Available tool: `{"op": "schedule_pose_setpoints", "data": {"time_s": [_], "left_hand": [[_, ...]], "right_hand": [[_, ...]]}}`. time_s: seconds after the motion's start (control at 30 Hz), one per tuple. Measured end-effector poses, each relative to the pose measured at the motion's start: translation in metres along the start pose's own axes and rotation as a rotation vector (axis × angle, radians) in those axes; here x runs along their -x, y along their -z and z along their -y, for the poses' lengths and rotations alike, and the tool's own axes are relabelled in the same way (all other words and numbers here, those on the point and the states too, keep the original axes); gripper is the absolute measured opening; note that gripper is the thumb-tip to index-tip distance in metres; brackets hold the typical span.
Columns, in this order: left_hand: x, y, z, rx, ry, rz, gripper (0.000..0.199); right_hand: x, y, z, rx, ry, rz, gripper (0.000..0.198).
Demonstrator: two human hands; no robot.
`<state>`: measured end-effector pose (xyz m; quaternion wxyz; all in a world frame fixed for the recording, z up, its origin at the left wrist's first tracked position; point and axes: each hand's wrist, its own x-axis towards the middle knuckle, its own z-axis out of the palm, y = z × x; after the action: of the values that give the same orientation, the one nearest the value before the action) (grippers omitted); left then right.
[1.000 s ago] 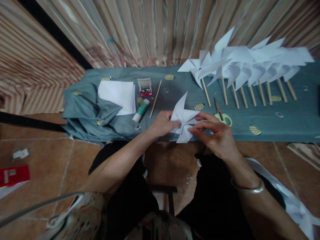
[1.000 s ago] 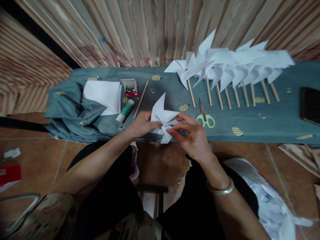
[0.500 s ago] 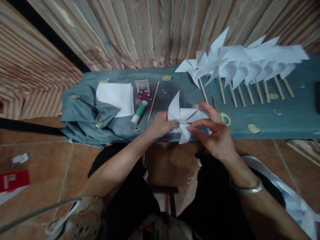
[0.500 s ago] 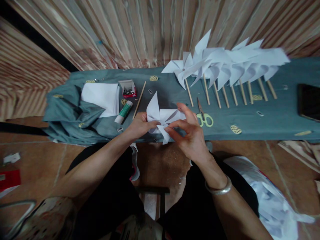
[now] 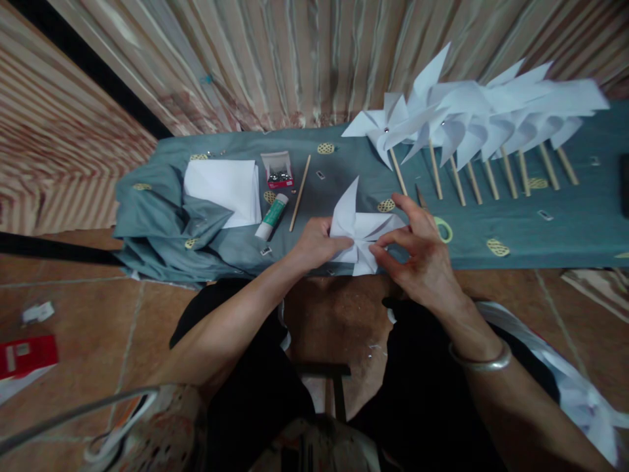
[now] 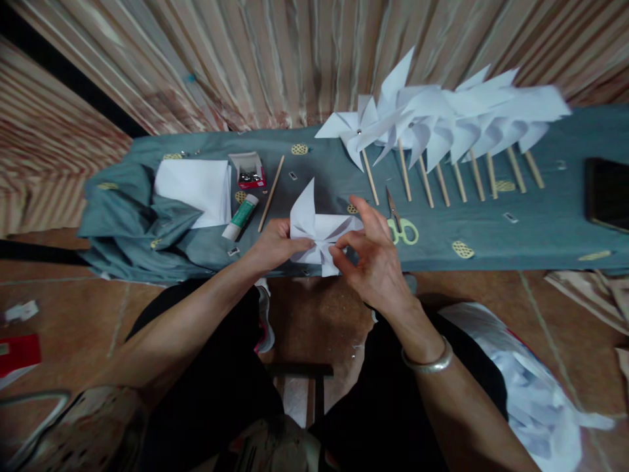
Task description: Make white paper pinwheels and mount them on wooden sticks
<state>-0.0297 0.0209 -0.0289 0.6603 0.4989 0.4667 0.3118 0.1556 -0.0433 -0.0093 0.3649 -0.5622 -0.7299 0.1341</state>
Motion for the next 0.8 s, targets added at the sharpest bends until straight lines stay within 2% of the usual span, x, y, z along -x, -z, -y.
{"op": "schedule_pose_setpoints", "data": {"time_s": [0.33, 0.8], "left_hand": [[0.0026, -0.0047, -0.0021, 0.089, 0.056, 0.011, 0.020], [0.0071, -0.0074, -0.0063, 0.035, 0.081, -0.001, 0.015]], "right_hand": [[-0.0013, -0.0038, -0.0017, -0.021, -0.002, -0.002, 0.016], [-0.0015, -0.0046, -0.0038, -0.002, -0.007, -0.022, 0.027]]}}
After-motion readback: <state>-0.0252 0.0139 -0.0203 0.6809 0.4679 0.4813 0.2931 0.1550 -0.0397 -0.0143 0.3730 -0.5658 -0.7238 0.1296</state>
